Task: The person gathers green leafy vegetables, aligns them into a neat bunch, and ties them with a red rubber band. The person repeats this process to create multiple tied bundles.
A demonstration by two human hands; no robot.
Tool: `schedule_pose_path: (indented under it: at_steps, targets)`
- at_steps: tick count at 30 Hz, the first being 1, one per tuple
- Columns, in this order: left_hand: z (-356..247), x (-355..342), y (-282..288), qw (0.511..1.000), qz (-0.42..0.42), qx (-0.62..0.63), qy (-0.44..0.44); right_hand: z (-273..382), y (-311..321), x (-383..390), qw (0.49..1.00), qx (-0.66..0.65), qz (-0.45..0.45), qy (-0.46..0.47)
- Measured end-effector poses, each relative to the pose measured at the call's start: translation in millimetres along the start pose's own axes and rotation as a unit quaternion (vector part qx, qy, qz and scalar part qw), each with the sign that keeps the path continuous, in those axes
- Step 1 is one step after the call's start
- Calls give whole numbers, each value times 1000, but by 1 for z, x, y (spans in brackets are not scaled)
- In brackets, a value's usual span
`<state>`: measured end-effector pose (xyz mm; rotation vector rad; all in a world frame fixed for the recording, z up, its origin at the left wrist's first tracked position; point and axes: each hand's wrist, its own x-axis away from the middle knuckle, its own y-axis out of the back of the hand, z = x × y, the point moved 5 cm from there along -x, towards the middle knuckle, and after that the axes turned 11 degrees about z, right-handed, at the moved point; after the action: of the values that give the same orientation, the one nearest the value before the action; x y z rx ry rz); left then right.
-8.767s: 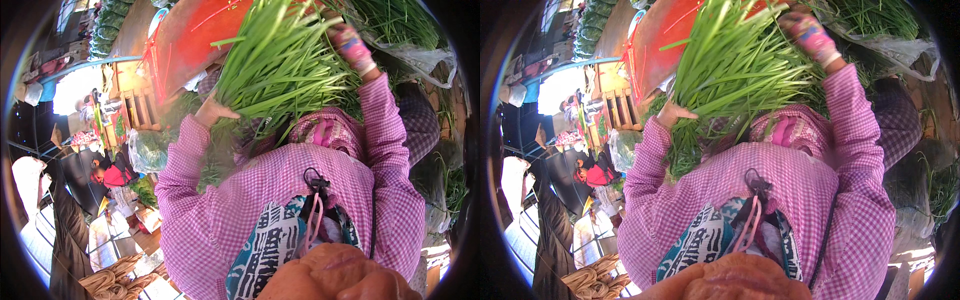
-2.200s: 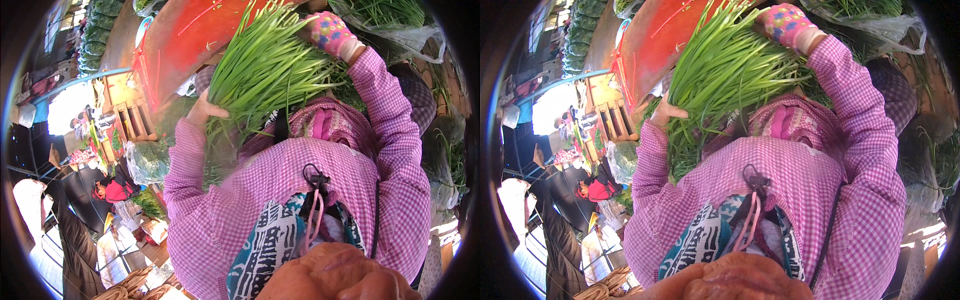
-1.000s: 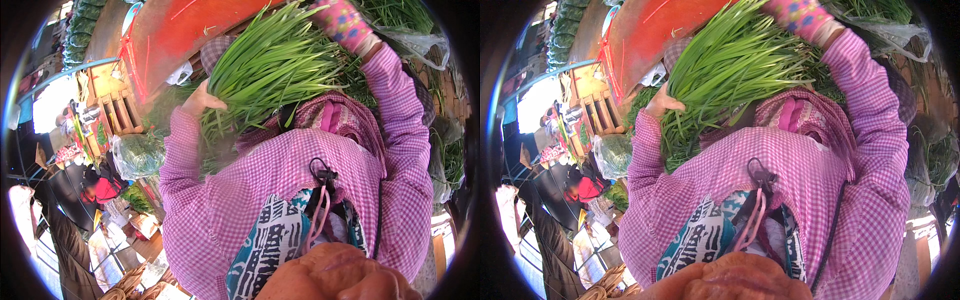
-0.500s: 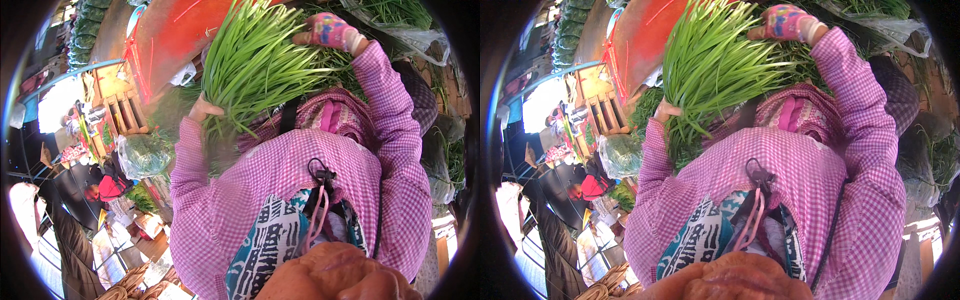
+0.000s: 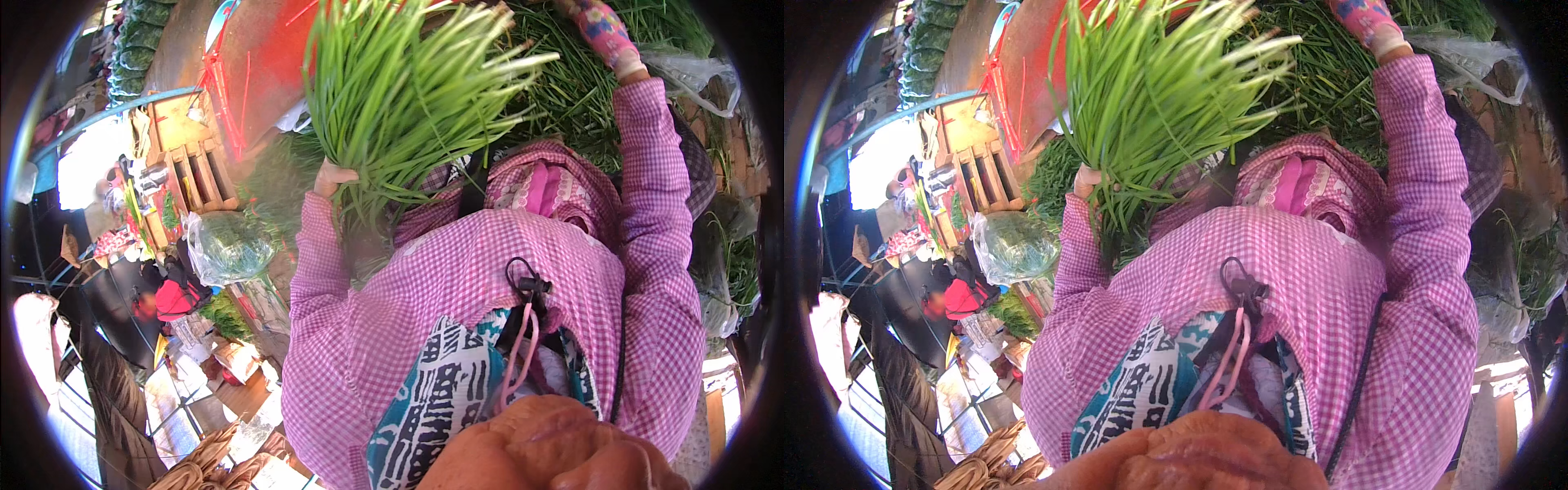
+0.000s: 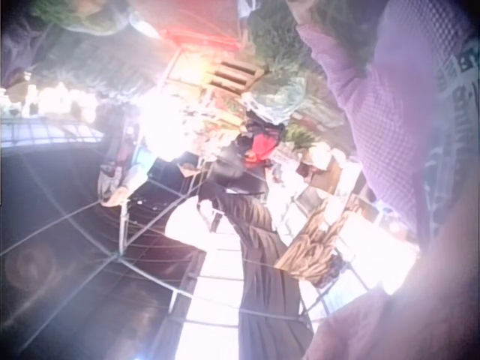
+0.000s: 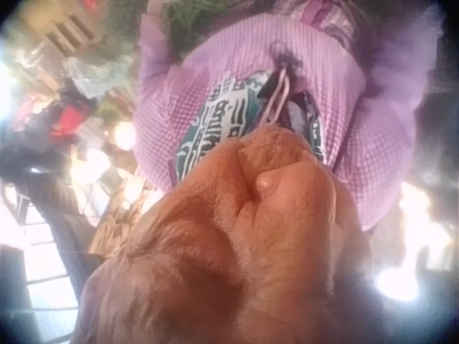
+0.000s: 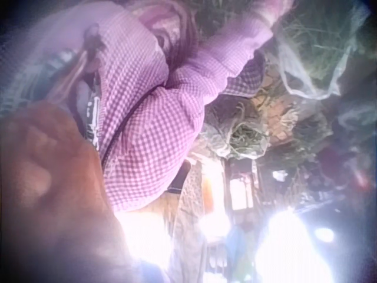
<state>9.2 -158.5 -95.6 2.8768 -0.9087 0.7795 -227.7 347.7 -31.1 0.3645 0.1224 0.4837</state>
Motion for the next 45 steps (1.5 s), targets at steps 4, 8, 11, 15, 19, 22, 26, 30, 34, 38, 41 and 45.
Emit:
schedule_pose_path:
  at_steps: [4, 8, 11, 15, 19, 22, 26, 30, 34, 38, 41, 45]
  targets:
    - [-1, 5, -3, 993, 5, 46, -110, -13, -63, 14, 955, -67, 288, 9]
    - [1, 10, -12, 993, -22, 37, -109, -17, -89, 15, 983, 65, 174, -6]
    - [8, 15, -16, 992, -39, 39, -110, -25, -71, 13, 973, -120, 197, -9]
    - [19, 25, -18, 991, -52, 37, -115, -46, -4, 2, 990, -88, 24, -107]
    - [23, 36, -21, 991, -62, 40, -114, -23, -27, 20, 986, -103, 123, -40]
    - [23, 38, -22, 991, -61, 37, -112, -11, -96, 30, 978, 34, 197, -66]
    - [25, 42, -24, 991, -70, 38, -105, -35, -125, 22, 950, 209, 184, -144]
    - [28, 45, -26, 991, -76, 39, -105, -65, -101, 17, 992, 42, 118, -34]
    - [30, 45, -24, 990, -76, 40, -109, -93, -40, 18, 979, -182, 26, -93]
    - [32, 41, -21, 990, -76, 41, -108, -89, 7, 37, 898, 269, 91, -335]
    - [32, 38, -19, 991, -76, 41, -107, -38, -11, 33, 895, 369, 104, -230]
    - [30, 31, -19, 991, -71, 39, -102, 11, -96, 14, 960, 123, 220, -121]
